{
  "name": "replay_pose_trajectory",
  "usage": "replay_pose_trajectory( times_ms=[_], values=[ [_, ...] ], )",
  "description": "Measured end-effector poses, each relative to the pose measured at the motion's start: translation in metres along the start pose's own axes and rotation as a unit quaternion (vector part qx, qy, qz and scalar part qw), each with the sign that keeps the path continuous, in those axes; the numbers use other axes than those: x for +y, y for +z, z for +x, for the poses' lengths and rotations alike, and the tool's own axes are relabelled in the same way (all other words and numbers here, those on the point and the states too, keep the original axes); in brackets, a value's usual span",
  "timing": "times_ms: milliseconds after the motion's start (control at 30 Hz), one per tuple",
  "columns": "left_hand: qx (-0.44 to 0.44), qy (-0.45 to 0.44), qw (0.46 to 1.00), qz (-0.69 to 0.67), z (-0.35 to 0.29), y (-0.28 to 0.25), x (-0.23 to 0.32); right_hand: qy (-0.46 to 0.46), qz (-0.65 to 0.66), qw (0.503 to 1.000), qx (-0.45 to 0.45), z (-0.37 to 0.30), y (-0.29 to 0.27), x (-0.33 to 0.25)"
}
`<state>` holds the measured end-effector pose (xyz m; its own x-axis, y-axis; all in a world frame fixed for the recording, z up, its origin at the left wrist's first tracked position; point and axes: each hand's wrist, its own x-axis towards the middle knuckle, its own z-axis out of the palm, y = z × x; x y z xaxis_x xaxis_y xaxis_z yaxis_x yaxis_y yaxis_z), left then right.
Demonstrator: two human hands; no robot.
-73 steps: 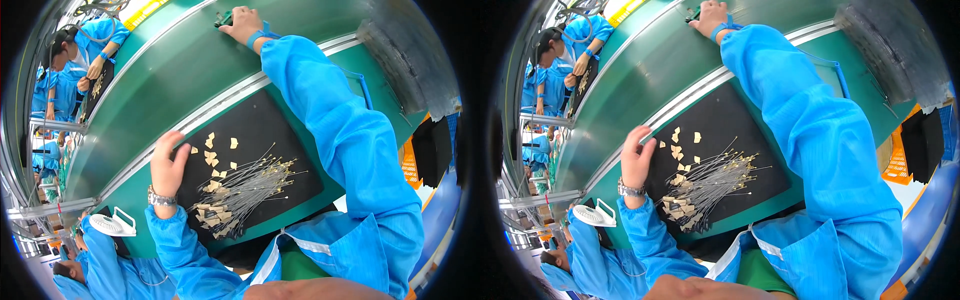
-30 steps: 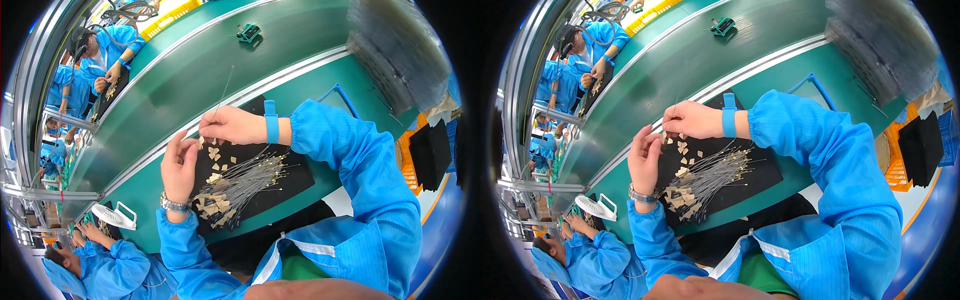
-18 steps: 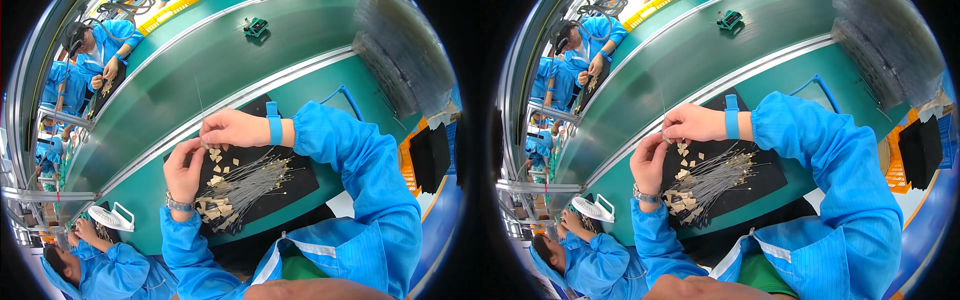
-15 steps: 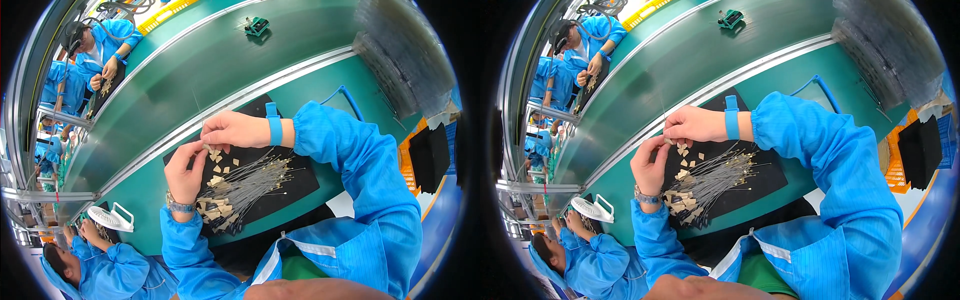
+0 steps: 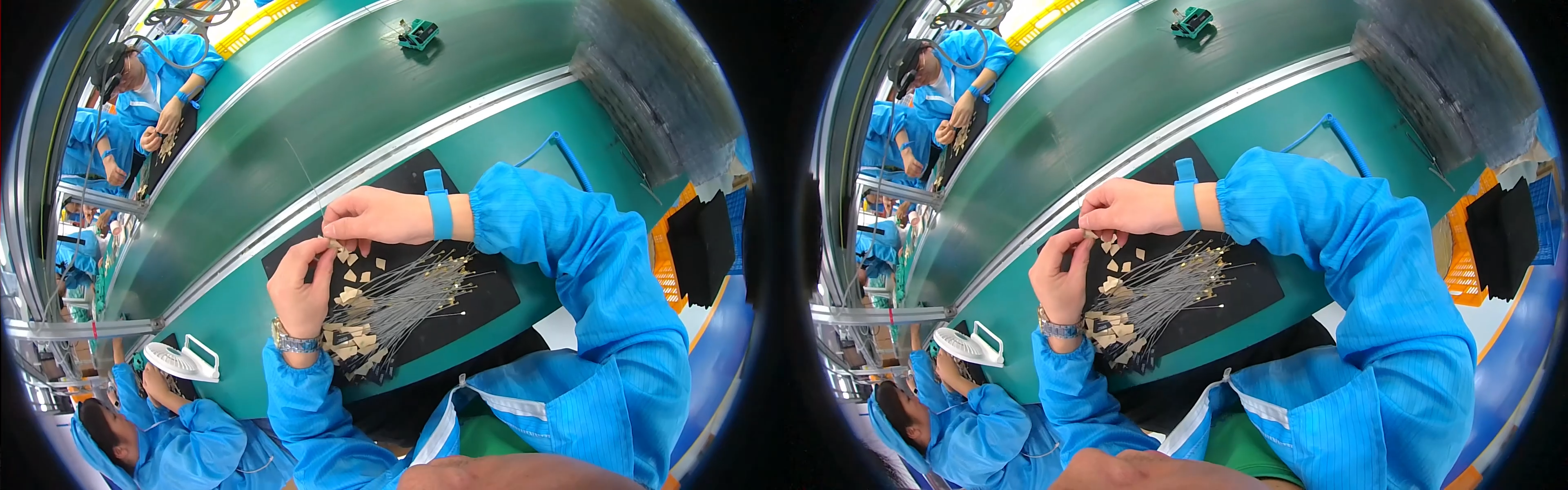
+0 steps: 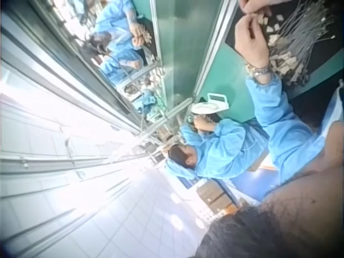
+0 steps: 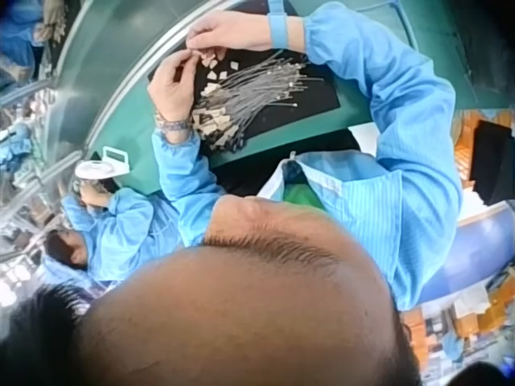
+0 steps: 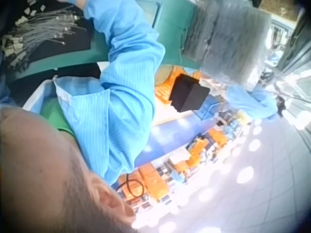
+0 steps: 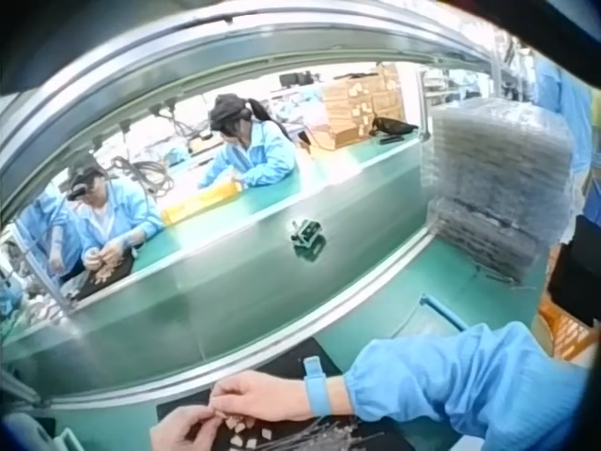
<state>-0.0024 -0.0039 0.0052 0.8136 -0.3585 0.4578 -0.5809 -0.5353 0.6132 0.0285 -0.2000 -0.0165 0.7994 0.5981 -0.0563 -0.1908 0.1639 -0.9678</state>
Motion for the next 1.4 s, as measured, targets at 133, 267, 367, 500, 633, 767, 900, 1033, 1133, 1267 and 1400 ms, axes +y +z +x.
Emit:
replay_pose_trajectory(
  times_ms=[133, 267, 367, 500, 633, 767, 900, 1033, 1133, 1267, 1400],
  values=[
    [0.001, -0.001, 1.0, 0.021, -0.001, 0.003, -0.003, 0.01, 0.021, 1.0, 0.02, -0.002, 0.005, 0.001],
    [-0.001, 0.008, 0.999, 0.039, 0.0, 0.004, 0.0, 0.024, 0.03, 0.999, 0.008, 0.0, 0.004, 0.004],
    [-0.005, 0.029, 0.999, 0.035, 0.001, 0.004, 0.001, 0.023, 0.018, 1.0, 0.007, 0.001, 0.003, 0.006],
    [-0.007, 0.031, 0.999, 0.022, -0.001, 0.004, -0.004, 0.012, -0.044, 0.998, 0.032, 0.0, 0.006, 0.005],
    [-0.021, 0.004, 1.0, 0.014, -0.002, 0.006, -0.003, -0.051, -0.165, 0.983, 0.06, -0.001, 0.005, 0.007],
    [-0.032, -0.014, 0.999, -0.014, -0.001, 0.006, -0.005, -0.104, -0.198, 0.971, 0.084, -0.001, 0.006, 0.011],
    [-0.046, -0.004, 0.999, -0.004, -0.001, 0.005, -0.007, -0.085, -0.219, 0.969, 0.076, -0.002, 0.006, 0.006],
    [-0.062, -0.006, 0.998, -0.001, -0.001, 0.007, -0.006, -0.087, -0.179, 0.978, 0.068, -0.001, 0.002, 0.007],
    [-0.029, -0.057, 0.995, -0.082, -0.006, 0.009, -0.014, -0.081, -0.156, 0.981, 0.084, -0.001, 0.002, 0.005],
    [-0.021, -0.1, 0.991, -0.09, -0.007, 0.01, -0.009, -0.097, -0.164, 0.979, 0.069, 0.0, 0.0, 0.008],
    [-0.045, -0.027, 0.997, -0.052, -0.005, 0.005, -0.012, -0.115, -0.179, 0.975, 0.057, -0.001, 0.002, 0.008]
  ],
)
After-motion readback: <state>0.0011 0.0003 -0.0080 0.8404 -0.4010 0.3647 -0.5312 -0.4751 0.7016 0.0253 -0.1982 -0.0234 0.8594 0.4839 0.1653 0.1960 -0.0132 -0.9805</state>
